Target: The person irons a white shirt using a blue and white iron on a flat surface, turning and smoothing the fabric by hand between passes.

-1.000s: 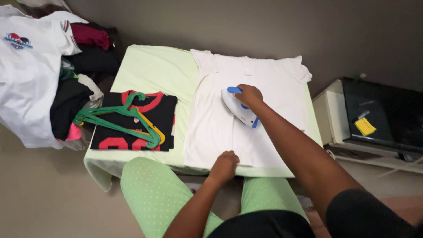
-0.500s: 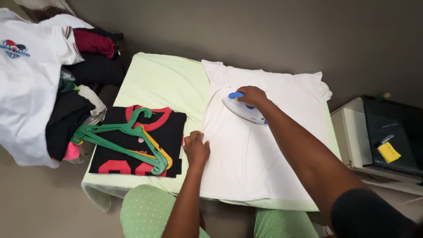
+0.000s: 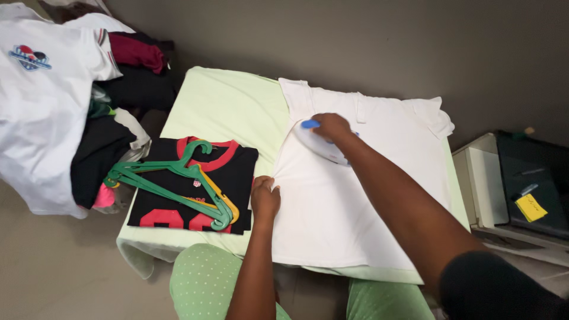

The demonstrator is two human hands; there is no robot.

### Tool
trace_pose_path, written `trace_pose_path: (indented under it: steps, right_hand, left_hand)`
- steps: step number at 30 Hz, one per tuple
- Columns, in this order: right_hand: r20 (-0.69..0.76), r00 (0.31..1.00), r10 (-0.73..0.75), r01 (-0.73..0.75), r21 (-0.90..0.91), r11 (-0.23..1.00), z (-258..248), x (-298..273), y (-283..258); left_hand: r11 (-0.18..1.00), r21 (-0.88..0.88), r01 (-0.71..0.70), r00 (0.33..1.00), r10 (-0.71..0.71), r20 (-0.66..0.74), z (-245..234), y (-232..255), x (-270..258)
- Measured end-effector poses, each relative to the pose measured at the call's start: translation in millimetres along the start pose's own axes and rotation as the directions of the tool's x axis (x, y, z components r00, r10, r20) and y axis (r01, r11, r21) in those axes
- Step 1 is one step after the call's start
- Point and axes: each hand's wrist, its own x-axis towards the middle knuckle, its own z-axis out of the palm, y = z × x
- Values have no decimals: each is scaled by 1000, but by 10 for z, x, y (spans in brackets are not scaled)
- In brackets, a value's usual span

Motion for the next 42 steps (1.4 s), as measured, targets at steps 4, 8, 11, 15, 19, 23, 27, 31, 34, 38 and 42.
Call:
trace_pose_path:
  steps: [4, 8, 11, 15, 19, 23, 27, 31, 34, 38, 42]
  right_hand:
    - [-93, 994, 50, -51, -8, 999, 82, 144, 45]
    - [-35, 999, -32, 33, 19, 999, 306, -247, -142]
    - [85, 996, -27, 18, 103, 995, 451, -771, -444]
    - [4, 985, -173, 173, -3, 985, 458, -1056, -621]
    - [-12, 1000, 10, -10, 27, 1000, 209, -772, -584]
    - [228, 947, 227, -268, 169, 948, 302, -473, -619]
    - [81, 997, 4, -6, 27, 1000, 910, -372, -607]
    - [57, 991, 120, -128, 187, 974, 1002, -384, -697]
    - [74, 969, 237, -248, 236, 940, 753, -258, -859]
    - [79, 921, 381, -387, 265, 883, 531, -282, -1090]
    - [99, 941, 324, -339, 284, 897, 701, -634, -1074]
  left_hand:
    - [998, 63, -10, 1000, 9, 3, -143, 143, -13]
    - [977, 119, 176, 979, -186, 82, -279, 317, -66]
    - [966, 211, 153, 980, -176, 95, -294, 282, -64]
    - [955, 217, 201, 970, -226, 95, -318, 206, -145]
    - [963, 191, 192, 978, -204, 48, -398, 182, -283]
    - [952, 160, 261, 956, -277, 91, -462, 162, -359]
    - [946, 176, 272, 948, -295, 121, -436, 133, -282]
    - [941, 176, 289, 936, -316, 154, -422, 68, -261]
    - [955, 154, 253, 948, -276, 156, -421, -6, -272]
    - [953, 149, 266, 940, -290, 179, -456, -30, -314]
    - [944, 164, 286, 924, -317, 213, -453, -18, -311]
